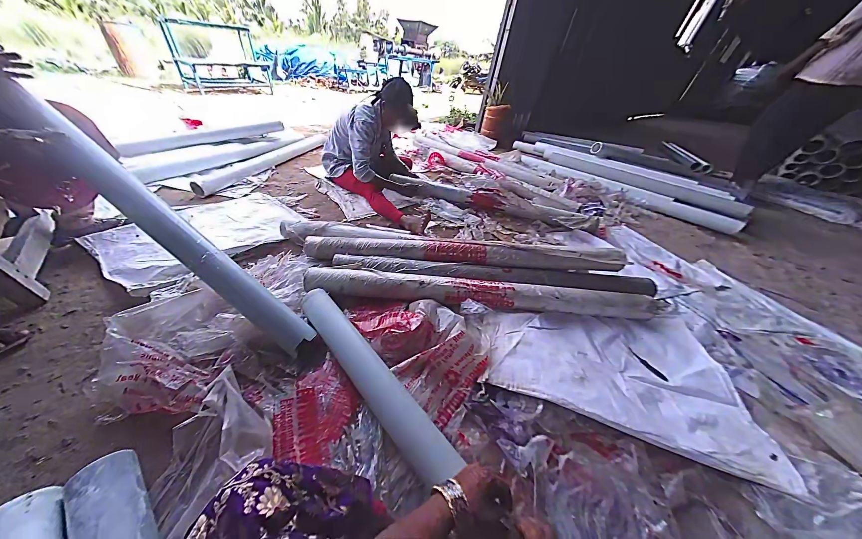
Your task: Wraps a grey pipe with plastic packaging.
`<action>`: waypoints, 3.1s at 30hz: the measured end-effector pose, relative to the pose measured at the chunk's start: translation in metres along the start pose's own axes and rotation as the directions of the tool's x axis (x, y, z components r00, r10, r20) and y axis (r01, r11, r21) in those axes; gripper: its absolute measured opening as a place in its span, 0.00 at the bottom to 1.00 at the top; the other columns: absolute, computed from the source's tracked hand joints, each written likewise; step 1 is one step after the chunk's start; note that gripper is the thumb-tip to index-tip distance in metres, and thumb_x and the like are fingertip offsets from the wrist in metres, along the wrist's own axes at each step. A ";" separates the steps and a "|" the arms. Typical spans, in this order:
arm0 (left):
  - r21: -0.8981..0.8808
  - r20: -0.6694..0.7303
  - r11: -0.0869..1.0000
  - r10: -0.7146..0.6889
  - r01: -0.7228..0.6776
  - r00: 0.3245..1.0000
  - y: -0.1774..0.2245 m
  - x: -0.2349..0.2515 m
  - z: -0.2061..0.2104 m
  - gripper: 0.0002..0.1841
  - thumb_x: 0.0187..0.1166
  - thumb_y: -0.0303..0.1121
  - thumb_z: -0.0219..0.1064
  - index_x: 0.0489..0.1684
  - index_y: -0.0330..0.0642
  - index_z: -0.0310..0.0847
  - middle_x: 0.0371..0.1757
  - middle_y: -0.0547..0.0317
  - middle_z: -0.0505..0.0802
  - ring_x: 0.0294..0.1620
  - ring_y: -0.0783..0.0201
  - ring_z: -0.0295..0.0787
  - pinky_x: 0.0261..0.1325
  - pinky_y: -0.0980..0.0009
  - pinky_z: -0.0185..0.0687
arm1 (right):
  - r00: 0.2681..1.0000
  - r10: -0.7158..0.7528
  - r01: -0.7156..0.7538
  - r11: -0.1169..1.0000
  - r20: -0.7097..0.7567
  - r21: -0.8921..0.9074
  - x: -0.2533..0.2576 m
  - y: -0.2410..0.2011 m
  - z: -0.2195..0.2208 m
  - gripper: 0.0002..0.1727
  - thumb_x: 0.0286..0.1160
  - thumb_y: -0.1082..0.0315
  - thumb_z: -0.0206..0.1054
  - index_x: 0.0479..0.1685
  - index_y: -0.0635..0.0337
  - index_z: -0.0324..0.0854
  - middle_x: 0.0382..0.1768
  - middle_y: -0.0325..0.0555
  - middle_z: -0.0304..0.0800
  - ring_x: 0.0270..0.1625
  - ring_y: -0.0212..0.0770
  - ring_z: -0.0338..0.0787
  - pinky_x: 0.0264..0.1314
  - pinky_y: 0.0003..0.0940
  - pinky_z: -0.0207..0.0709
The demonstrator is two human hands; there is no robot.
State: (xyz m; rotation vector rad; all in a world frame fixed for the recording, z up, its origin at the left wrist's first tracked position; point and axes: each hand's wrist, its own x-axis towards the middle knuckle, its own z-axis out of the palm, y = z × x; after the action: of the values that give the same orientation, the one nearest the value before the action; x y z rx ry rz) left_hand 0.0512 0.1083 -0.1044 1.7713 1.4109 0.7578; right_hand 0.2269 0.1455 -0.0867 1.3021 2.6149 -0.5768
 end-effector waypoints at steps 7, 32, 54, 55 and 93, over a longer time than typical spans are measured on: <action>0.001 0.014 0.999 -0.033 0.033 0.999 0.006 -0.003 -0.002 0.18 0.75 0.27 0.73 0.59 0.24 0.83 0.63 0.30 0.88 0.68 0.37 0.85 0.77 0.44 0.74 | 0.963 -0.169 0.196 0.974 0.209 -0.116 -0.011 -0.005 -0.057 0.17 0.82 0.63 0.63 0.55 0.68 0.89 0.59 0.65 0.92 0.62 0.68 0.90 0.64 0.69 0.77; 0.259 0.186 0.849 -0.512 0.461 0.838 0.044 0.017 0.001 0.21 0.81 0.45 0.69 0.67 0.44 0.87 0.72 0.42 0.89 0.76 0.41 0.82 0.77 0.36 0.71 | 0.932 0.276 -0.329 0.916 0.237 0.229 -0.044 0.035 -0.080 0.38 0.80 0.43 0.68 0.75 0.67 0.75 0.64 0.68 0.86 0.69 0.64 0.85 0.74 0.64 0.72; 0.301 0.181 0.921 -0.310 0.248 0.933 0.028 0.017 0.006 0.16 0.82 0.42 0.69 0.63 0.50 0.90 0.67 0.53 0.92 0.72 0.49 0.86 0.74 0.41 0.75 | 0.904 0.021 -0.024 1.000 -0.427 -0.003 -0.067 0.013 -0.012 0.10 0.76 0.69 0.66 0.37 0.61 0.93 0.49 0.59 0.94 0.53 0.65 0.91 0.65 0.75 0.67; 0.295 0.228 0.941 -0.238 0.166 0.944 0.025 0.015 0.005 0.17 0.82 0.41 0.68 0.66 0.49 0.88 0.68 0.52 0.91 0.74 0.49 0.84 0.76 0.42 0.74 | 0.888 0.121 -0.112 0.993 -0.443 0.045 -0.071 0.019 -0.011 0.10 0.77 0.68 0.66 0.41 0.60 0.94 0.49 0.59 0.94 0.54 0.65 0.91 0.66 0.75 0.66; 0.149 0.072 0.925 -0.362 0.348 0.930 0.056 0.039 0.030 0.16 0.86 0.33 0.63 0.61 0.31 0.85 0.67 0.37 0.89 0.72 0.43 0.85 0.78 0.45 0.74 | 0.710 0.363 -0.353 0.925 -0.604 0.141 -0.106 0.080 0.041 0.16 0.77 0.72 0.58 0.50 0.71 0.90 0.54 0.71 0.92 0.60 0.76 0.88 0.64 0.75 0.70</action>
State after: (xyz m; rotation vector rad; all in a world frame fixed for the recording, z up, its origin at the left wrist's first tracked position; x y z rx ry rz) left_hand 0.1149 0.1335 -0.0745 1.5611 1.6861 0.3844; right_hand 0.3539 0.0952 -0.1125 2.2617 2.6674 -0.0927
